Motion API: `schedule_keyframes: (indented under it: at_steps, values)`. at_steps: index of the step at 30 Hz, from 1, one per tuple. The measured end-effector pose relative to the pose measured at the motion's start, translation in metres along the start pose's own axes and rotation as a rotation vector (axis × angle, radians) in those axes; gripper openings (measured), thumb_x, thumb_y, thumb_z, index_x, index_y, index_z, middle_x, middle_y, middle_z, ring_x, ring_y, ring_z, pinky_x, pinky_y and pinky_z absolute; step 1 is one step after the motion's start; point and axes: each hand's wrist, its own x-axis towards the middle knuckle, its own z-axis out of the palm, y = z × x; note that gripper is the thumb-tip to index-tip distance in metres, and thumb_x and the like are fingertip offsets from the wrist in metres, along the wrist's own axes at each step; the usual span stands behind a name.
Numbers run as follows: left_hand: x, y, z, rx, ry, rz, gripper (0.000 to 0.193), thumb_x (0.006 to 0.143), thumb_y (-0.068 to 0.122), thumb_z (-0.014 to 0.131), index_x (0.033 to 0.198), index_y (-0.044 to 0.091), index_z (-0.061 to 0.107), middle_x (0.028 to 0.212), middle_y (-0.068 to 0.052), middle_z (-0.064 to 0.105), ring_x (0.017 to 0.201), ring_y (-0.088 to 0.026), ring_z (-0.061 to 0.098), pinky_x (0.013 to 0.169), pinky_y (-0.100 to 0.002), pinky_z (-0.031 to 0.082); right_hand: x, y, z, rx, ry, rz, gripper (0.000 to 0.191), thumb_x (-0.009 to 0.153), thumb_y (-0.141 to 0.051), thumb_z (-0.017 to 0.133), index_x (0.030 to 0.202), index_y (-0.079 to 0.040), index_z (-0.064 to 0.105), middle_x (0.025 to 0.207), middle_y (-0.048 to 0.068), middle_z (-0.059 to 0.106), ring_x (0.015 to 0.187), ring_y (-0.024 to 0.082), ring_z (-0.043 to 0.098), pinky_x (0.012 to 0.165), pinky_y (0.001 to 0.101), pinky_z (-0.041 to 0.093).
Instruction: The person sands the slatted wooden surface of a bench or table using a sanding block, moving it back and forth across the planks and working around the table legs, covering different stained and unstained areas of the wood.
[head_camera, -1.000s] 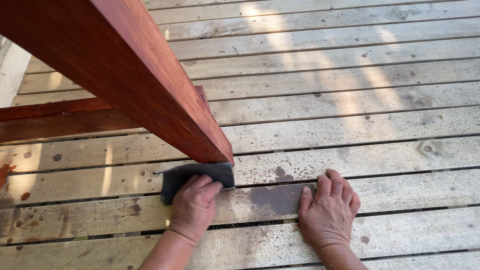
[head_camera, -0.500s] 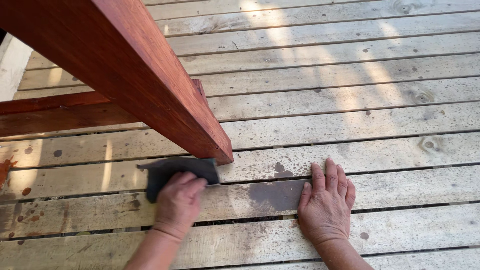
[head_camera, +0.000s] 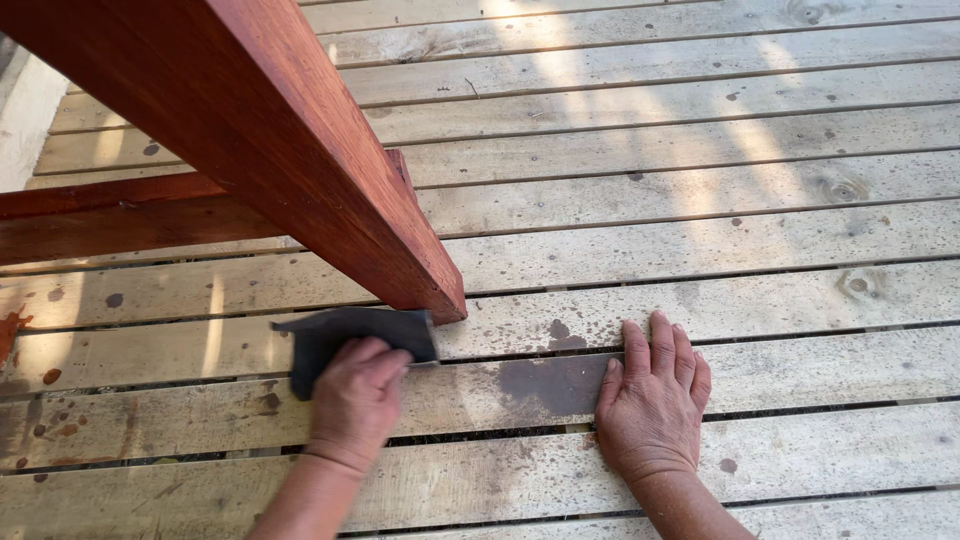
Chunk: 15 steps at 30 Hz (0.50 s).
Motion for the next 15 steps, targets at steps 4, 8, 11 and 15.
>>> schedule_keyframes:
  at_steps: [4,8,11,15]
  values:
    - [0.014,0.092,0.062,-0.075,-0.076,0.08,0.029,0.085,-0.007,0.062,0.09,0.015,0.081,0.082,-0.003,0.071,0.083,-0.02,0.07,0.077,-0.032,0.062,0.0,0.0,-0.003,0.028,0.01,0.009,0.053,0.097,-0.035,0.047,0.146,-0.016,0.05,0.158,0.013,0.038,0.149,0.03,0.029,0.122,0.0489,0.014]
    - [0.019,0.097,0.054,-0.139,-0.078,0.136,0.024,0.087,-0.002,0.063,0.09,0.013,0.08,0.084,-0.005,0.07,0.085,-0.023,0.069,0.079,-0.034,0.062,0.001,0.002,-0.004,0.065,0.018,-0.005,0.052,0.097,-0.033,0.047,0.146,-0.015,0.05,0.159,0.012,0.039,0.15,0.03,0.029,0.122,0.0487,0.015]
    - [0.008,0.037,0.011,-0.165,0.003,0.128,0.025,0.085,-0.004,0.064,0.094,0.013,0.08,0.089,-0.002,0.072,0.088,-0.02,0.07,0.084,-0.033,0.062,0.0,0.003,-0.001,0.057,-0.001,-0.005,0.051,0.098,-0.032,0.046,0.146,-0.016,0.05,0.159,0.013,0.039,0.149,0.031,0.029,0.122,0.0489,0.014]
    - [0.003,0.019,0.006,-0.133,0.048,0.013,0.012,0.08,0.004,0.072,0.086,0.01,0.081,0.085,-0.005,0.073,0.085,-0.024,0.07,0.077,-0.036,0.061,0.0,0.002,0.002,0.033,0.011,0.0,0.051,0.098,-0.032,0.046,0.146,-0.016,0.051,0.159,0.014,0.038,0.149,0.032,0.028,0.122,0.0492,0.013]
